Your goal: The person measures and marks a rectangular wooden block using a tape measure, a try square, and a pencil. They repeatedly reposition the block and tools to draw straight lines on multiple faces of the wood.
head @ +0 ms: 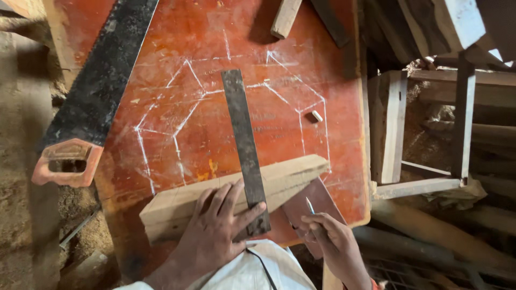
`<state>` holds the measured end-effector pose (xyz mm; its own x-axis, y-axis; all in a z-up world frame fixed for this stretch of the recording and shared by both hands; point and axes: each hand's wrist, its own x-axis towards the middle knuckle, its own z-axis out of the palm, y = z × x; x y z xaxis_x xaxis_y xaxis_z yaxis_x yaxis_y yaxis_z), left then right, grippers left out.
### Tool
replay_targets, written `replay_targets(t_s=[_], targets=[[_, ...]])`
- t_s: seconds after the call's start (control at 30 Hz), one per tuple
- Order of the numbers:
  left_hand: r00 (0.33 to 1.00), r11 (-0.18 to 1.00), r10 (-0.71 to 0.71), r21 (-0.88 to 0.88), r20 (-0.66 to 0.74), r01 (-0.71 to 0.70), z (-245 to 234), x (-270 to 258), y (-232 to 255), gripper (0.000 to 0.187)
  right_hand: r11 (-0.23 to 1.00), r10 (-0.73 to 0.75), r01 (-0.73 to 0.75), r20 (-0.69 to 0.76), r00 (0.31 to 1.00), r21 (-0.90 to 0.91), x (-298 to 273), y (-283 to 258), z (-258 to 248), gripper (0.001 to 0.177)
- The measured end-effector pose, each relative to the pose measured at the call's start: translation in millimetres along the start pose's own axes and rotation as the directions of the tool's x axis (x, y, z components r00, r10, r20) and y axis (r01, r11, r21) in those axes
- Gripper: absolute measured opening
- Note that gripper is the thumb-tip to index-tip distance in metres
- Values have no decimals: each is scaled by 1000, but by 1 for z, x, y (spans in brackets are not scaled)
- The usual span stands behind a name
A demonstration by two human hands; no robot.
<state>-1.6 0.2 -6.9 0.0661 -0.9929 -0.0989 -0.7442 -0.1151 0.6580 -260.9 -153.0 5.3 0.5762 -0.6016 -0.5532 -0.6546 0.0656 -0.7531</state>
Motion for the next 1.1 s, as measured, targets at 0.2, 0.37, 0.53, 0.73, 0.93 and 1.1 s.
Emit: replay_targets(t_s=[0.2, 0.37, 0.53, 0.73, 0.93, 1.1], targets=[[999, 1000, 19, 26, -50, -17, 10, -3, -4, 56, 946, -142, 145, -31, 989, 290, 22, -11, 18, 37], [999, 988, 19, 155, -31, -14, 13, -5, -6, 57, 981, -194, 192, -227, 954, -32, 43, -40, 37, 23], [1000, 992, -2, 128, -21, 5, 12, -3, -4, 60, 897, -397, 301, -292, 870, -323, 57, -66, 45, 23], [1000, 993, -6, 115, -23, 9, 9, 2, 0, 67, 852, -458, 333, -268, 847, -404, 60, -70, 46, 22], [1000, 1000, -18, 21, 19, 17, 8, 2, -1, 74, 782, -546, 410, -198, 814, -469, 60, -70, 46, 27], [999, 1000, -24, 15, 36, 24, 6, 3, 0, 78, 764, -542, 387, -189, 819, -515, 62, -75, 48, 20]])
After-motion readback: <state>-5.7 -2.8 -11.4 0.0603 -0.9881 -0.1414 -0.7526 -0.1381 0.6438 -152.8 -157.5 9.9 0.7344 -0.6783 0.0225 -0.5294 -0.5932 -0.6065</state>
